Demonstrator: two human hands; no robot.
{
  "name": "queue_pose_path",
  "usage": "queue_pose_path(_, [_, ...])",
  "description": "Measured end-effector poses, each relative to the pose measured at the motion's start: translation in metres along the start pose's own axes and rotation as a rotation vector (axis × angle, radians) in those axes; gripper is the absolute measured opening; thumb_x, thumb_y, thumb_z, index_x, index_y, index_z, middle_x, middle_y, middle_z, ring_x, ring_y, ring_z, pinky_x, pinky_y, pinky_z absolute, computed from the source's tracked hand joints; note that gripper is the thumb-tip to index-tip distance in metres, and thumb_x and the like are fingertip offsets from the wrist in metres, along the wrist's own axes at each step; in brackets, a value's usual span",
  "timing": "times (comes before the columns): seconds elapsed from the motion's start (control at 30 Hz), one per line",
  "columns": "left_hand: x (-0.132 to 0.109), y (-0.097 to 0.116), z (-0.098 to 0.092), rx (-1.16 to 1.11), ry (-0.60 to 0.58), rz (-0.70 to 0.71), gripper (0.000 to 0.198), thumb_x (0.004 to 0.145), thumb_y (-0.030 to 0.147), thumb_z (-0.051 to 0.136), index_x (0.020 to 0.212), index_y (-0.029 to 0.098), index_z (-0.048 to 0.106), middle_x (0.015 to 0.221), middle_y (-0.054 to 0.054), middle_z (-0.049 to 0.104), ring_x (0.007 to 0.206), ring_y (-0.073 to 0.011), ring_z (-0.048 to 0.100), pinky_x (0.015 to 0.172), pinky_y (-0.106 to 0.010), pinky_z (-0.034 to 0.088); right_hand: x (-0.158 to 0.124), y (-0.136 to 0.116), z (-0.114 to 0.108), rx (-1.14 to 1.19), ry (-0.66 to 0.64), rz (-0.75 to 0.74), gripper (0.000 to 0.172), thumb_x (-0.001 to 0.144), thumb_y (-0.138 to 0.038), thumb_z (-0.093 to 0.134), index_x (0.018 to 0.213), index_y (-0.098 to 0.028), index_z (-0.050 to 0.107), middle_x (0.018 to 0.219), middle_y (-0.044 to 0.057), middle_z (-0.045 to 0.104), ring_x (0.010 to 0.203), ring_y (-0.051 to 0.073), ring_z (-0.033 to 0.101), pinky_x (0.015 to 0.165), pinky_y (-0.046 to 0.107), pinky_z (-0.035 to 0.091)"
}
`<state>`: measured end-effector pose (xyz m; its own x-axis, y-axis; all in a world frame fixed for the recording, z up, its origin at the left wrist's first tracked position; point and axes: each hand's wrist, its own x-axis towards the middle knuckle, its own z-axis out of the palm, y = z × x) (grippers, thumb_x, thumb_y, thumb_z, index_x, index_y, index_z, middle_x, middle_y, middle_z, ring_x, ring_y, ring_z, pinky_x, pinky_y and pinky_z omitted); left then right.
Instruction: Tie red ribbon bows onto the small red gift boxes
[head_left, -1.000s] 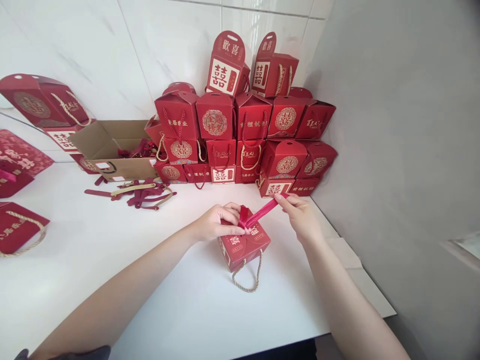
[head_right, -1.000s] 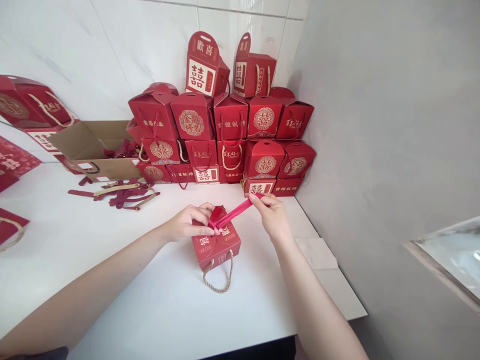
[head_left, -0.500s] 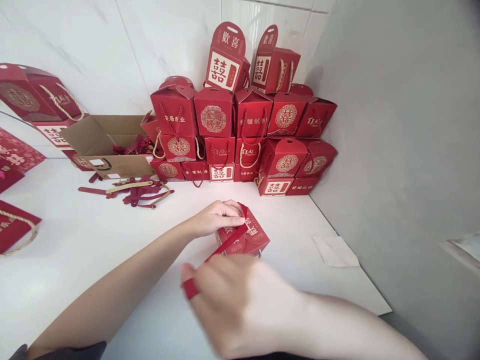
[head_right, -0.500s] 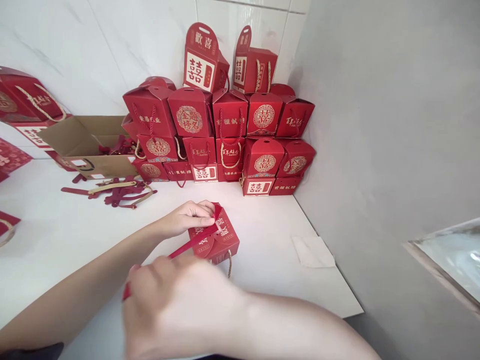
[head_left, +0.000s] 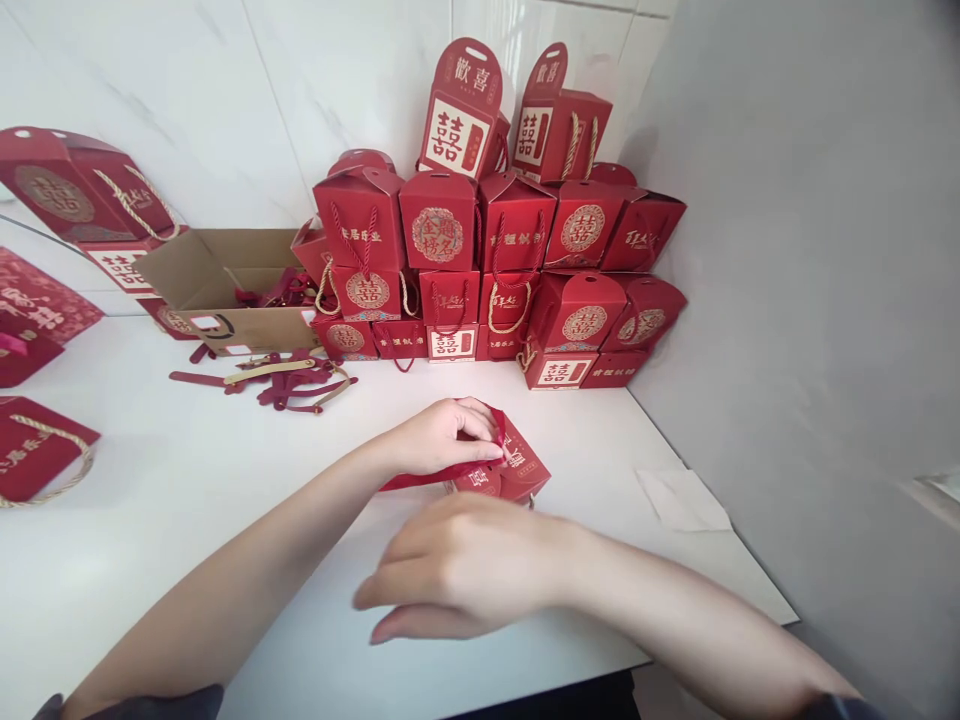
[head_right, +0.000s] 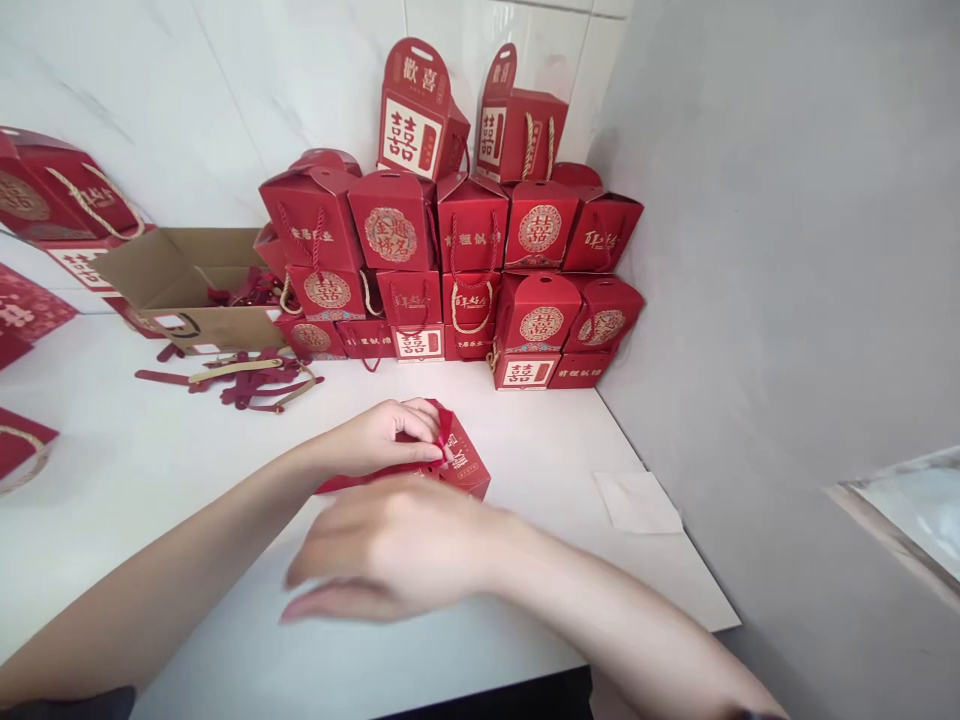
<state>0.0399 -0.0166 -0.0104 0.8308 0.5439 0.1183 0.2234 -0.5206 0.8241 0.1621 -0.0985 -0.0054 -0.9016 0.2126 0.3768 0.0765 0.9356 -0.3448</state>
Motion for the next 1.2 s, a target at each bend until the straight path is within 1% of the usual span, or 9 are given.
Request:
queue_pose_path(0.07, [-0.001, 0.0, 0.0, -0.024, 0.003, -0.034, 0.022, 0.085, 0.03, 0.064, 0.071, 0.015, 0.071, 0.074, -0.004, 0.063, 0.081, -0.0173, 0.055, 0.078, -0.03, 0.047, -0.026, 0.009, -0.029, 0.137, 0.208, 0.091, 0.02, 0.097, -0.034, 0.049, 0.096, -0.02, 0.064, 0.098, 0.005, 0.071, 0.095, 0.016, 0.065, 0.087, 0.031, 0.051])
queue_pose_path(0.17, [-0.001, 0.001, 0.001, -0.047, 0.015, -0.06, 0.02, 0.086, 0.031, 0.063, 0.08, 0.014, 0.074, 0.088, -0.006, 0.067, 0.09, -0.0192, 0.06, 0.083, -0.032, 0.048, -0.057, 0.039, -0.053, 0.128, 0.404, 0.449, 0.02, 0.099, -0.03, 0.046, 0.092, -0.022, 0.063, 0.119, 0.008, 0.064, 0.118, 0.021, 0.055, 0.103, 0.041, 0.042])
queue_pose_path(0.3, [-0.001, -0.001, 0.002, -0.067, 0.003, -0.066, 0.017, 0.085, 0.028, 0.065, 0.08, 0.017, 0.076, 0.098, -0.008, 0.067, 0.103, -0.021, 0.06, 0.094, -0.034, 0.046, -0.072, 0.072, -0.045, 0.189, 0.373, 0.473, 0.014, 0.095, -0.031, 0.052, 0.089, -0.022, 0.061, 0.136, 0.008, 0.05, 0.134, 0.023, 0.04, 0.112, 0.046, 0.032])
queue_pose_path(0.47, [-0.001, -0.001, 0.001, -0.085, -0.009, -0.057, 0.017, 0.087, 0.031, 0.064, 0.088, 0.019, 0.076, 0.1, -0.007, 0.067, 0.103, -0.0192, 0.059, 0.096, -0.034, 0.045, -0.069, 0.075, -0.039, 0.253, 0.344, 0.417, 0.014, 0.087, -0.03, 0.065, 0.08, -0.021, 0.056, 0.14, 0.009, 0.047, 0.138, 0.024, 0.035, 0.113, 0.047, 0.03])
queue_pose_path(0.57, [0.0, -0.004, 0.0, -0.091, -0.046, 0.01, 0.017, 0.088, 0.028, 0.063, 0.087, 0.019, 0.076, 0.093, -0.006, 0.071, 0.107, -0.0195, 0.058, 0.102, -0.036, 0.041, -0.074, 0.069, -0.046, 0.293, 0.358, 0.448, 0.021, 0.083, -0.026, 0.068, 0.07, -0.02, 0.052, 0.134, 0.008, 0.052, 0.131, 0.024, 0.044, 0.108, 0.045, 0.036])
queue_pose_path(0.67, [0.001, -0.009, 0.001, -0.109, -0.025, -0.003, 0.015, 0.087, 0.027, 0.065, 0.089, 0.019, 0.077, 0.093, -0.007, 0.072, 0.113, -0.0205, 0.055, 0.103, -0.036, 0.04, -0.083, 0.061, -0.051, 0.391, 0.373, 0.5, 0.027, 0.08, -0.027, 0.072, 0.068, -0.02, 0.049, 0.106, 0.006, 0.064, 0.099, 0.019, 0.06, 0.091, 0.038, 0.048])
queue_pose_path(0.77, [0.0, -0.014, 0.002, -0.109, 0.0, -0.025, 0.012, 0.084, 0.027, 0.068, 0.084, 0.019, 0.077, 0.09, -0.008, 0.072, 0.116, -0.0212, 0.053, 0.101, -0.036, 0.042, -0.089, 0.054, -0.049, 0.495, 0.389, 0.573, 0.024, 0.081, -0.027, 0.071, 0.072, -0.021, 0.049, 0.081, 0.0, 0.062, 0.076, 0.014, 0.059, 0.076, 0.032, 0.05])
queue_pose_path(1.0, [-0.002, -0.014, 0.001, -0.103, 0.018, -0.026, 0.008, 0.08, 0.025, 0.072, 0.084, 0.019, 0.075, 0.104, -0.009, 0.07, 0.116, -0.0211, 0.056, 0.102, -0.037, 0.045, -0.092, 0.048, -0.042, 0.431, 0.567, 0.538, 0.009, 0.084, -0.015, 0.066, 0.091, -0.021, 0.065, 0.087, 0.001, 0.065, 0.076, 0.012, 0.059, 0.072, 0.028, 0.05])
queue_pose_path(1.2, [0.0, -0.02, 0.0, -0.123, 0.014, 0.063, 0.012, 0.08, 0.013, 0.067, 0.084, 0.021, 0.074, 0.093, -0.006, 0.074, 0.119, -0.0219, 0.056, 0.103, -0.041, 0.047, -0.091, 0.038, -0.046, 0.289, 0.323, 0.41, 0.018, 0.085, -0.006, 0.062, 0.091, -0.021, 0.069, 0.086, 0.002, 0.069, 0.082, 0.014, 0.062, 0.078, 0.029, 0.051])
